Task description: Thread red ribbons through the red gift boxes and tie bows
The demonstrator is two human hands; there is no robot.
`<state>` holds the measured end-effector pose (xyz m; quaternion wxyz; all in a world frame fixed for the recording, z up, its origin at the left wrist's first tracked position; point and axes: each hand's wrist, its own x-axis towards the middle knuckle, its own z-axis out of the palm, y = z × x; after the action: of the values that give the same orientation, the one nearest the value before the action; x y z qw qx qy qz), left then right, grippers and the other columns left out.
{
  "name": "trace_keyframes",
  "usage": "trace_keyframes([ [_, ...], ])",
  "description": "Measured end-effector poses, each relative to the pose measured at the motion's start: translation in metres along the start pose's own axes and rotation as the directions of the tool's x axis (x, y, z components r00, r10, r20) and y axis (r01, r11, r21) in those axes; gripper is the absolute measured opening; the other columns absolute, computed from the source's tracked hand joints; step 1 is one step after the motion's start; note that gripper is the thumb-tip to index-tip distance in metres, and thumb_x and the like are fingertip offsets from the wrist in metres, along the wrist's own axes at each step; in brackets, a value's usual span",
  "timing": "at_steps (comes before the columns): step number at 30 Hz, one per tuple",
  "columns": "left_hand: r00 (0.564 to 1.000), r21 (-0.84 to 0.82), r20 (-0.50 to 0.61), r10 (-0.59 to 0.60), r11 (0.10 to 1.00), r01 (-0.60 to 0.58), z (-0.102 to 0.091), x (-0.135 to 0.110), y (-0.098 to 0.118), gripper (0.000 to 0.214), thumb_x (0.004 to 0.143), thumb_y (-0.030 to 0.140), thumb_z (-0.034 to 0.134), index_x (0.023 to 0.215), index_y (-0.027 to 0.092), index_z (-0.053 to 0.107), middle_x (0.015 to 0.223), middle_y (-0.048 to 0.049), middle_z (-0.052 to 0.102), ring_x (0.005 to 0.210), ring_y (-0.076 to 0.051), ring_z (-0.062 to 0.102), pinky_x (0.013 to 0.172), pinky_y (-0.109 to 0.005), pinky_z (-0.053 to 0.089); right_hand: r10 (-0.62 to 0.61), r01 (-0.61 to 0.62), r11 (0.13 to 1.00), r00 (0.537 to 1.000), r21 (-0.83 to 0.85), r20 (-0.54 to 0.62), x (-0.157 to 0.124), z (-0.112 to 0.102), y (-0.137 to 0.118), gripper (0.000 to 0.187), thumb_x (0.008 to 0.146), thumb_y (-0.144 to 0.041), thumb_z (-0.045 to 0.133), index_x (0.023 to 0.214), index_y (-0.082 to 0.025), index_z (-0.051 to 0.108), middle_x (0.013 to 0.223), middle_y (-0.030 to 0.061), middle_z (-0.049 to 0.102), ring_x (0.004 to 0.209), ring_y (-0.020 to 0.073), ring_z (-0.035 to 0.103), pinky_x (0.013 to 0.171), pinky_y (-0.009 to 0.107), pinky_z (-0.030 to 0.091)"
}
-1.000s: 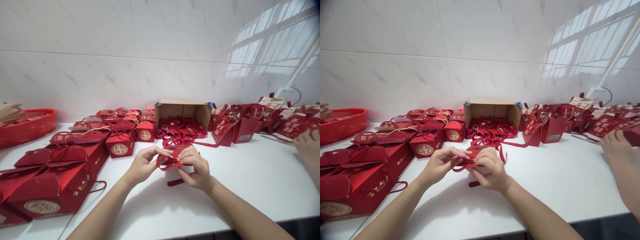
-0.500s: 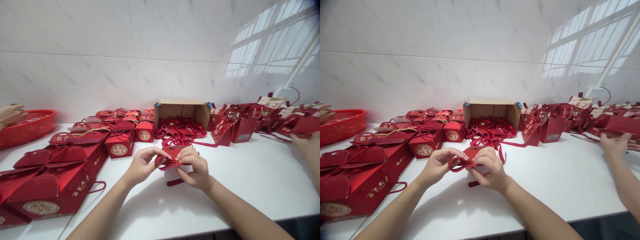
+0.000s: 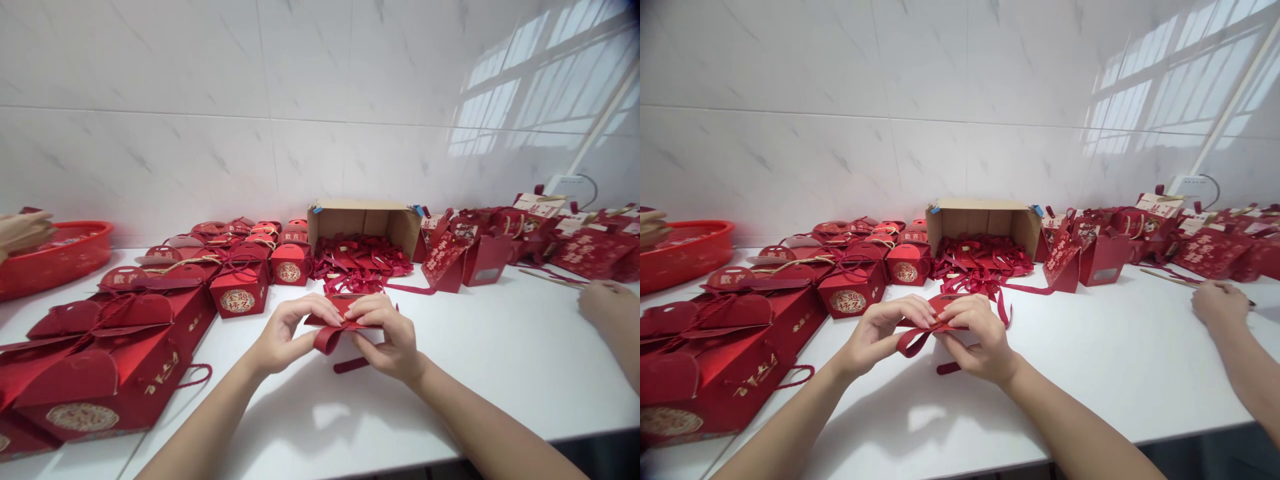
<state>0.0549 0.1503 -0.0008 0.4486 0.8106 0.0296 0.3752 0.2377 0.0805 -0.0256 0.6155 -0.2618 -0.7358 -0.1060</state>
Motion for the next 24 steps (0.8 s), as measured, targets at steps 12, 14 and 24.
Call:
trace_keyframes([
  [12, 0.998, 0.118, -0.045, 0.048, 0.992, -0.042, 0.005, 0.001, 0.003, 0.007, 0.079, 0.019, 0.061, 0.075, 0.017, 0.067, 0.095, -0.0104, 0.067, 0.098, -0.022, 0.058, 0.089, -0.038, 0.046, -0.028, 0.029, 0.998, 0.999, -0.055, 0.020, 0.001, 0.000, -0.001, 0.021, 0.074, -0.006, 0.060, 0.086, -0.021, 0.052, 0.076, 0.0041, 0.067, 0.072, 0.0186, 0.064, 0.066, 0.037, 0.048],
  [14, 0.999, 0.118, -0.028, 0.031, 0.993, -0.028, 0.007, 0.001, 0.005, 0.007, 0.079, 0.018, 0.060, 0.082, 0.016, 0.066, 0.097, -0.0110, 0.067, 0.099, -0.022, 0.058, 0.086, -0.036, 0.048, -0.028, 0.029, 0.998, 0.999, -0.054, 0.018, 0.001, 0.000, -0.001, 0.021, 0.074, -0.006, 0.059, 0.087, -0.021, 0.052, 0.076, 0.0041, 0.066, 0.072, 0.0185, 0.064, 0.066, 0.037, 0.048],
  [24, 1.000, 0.198, -0.031, 0.004, 0.980, 0.002, 0.009, 0.000, 0.009, 0.033, 0.080, 0.019, 0.058, 0.112, 0.017, 0.052, 0.098, -0.0094, 0.066, 0.093, -0.020, 0.061, 0.086, -0.034, 0.049, -0.054, 0.056, 0.995, 0.998, -0.082, 0.035, -0.001, -0.001, 0.000, 0.019, 0.075, -0.008, 0.059, 0.086, -0.021, 0.052, 0.077, 0.0037, 0.066, 0.073, 0.0187, 0.062, 0.068, 0.038, 0.047],
])
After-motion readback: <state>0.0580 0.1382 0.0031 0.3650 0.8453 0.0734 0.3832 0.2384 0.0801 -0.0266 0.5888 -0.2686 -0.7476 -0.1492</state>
